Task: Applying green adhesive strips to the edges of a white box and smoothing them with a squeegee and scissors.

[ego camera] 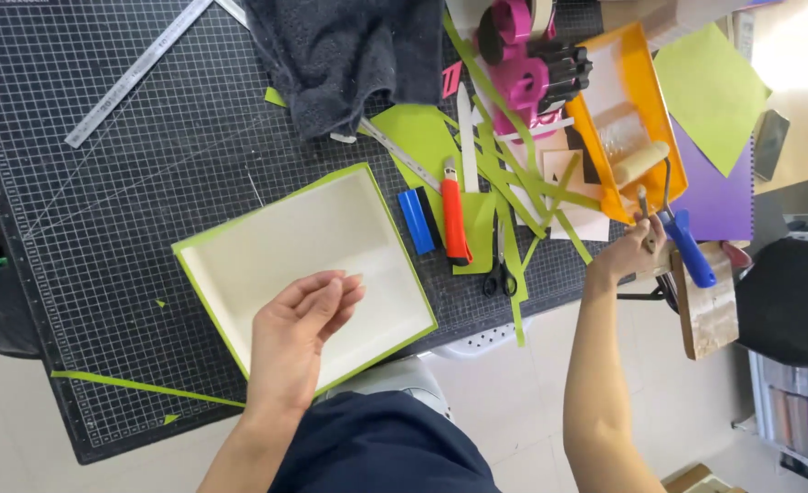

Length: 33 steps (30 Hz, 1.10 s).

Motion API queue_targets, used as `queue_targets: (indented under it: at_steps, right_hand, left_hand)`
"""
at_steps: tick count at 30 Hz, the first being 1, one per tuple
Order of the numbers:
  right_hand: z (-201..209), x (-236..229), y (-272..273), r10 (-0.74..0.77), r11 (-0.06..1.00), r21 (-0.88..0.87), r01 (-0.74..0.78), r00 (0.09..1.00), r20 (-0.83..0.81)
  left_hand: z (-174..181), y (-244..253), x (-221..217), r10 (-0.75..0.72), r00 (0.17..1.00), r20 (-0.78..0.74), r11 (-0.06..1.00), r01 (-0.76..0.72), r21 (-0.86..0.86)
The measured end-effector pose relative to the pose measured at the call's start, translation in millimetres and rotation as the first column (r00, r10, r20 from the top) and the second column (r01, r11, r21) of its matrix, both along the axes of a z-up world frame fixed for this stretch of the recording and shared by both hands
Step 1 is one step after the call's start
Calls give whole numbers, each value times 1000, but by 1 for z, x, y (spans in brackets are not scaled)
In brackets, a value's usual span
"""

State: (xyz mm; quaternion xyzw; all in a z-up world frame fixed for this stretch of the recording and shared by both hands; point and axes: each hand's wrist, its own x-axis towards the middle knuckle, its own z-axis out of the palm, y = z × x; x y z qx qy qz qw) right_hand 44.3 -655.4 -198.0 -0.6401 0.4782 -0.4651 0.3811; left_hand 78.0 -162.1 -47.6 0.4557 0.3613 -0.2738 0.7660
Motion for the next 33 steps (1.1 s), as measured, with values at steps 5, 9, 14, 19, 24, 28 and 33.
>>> queue_targets:
  at_steps: [5,9,14,19,24,28,33]
  right_hand:
    - [-12,12,-5,73,994,-83,-66,994,84]
    - [-29,4,-17,189,979,70,-189,982,3]
    - [-8,-1,19,381,636,-635,-439,894,-236]
    - [131,9,205,667,607,-339,-718,693,-273]
    - [223,-12,312,938,203,-28,-979,203,-282]
    - [242,-6,348,962,-3,101,-995,-30,-273]
    - [242,-4,368,913,50,158,-986,-19,-407]
  left_hand:
    - [19,-10,-3,21,999,-26,995,-24,-94]
    - [29,-12,-9,33,999,-43,991,-38,-128]
    - [45,-6,-20,39,998,55,964,-23,-266]
    - [64,6,-30,-3,980,201,958,61,-281]
    - [73,16,-41,18,941,337,961,77,-267]
    - [75,24,-44,39,936,351,982,28,-185]
    - [71,34,-46,69,941,332,990,-25,-135]
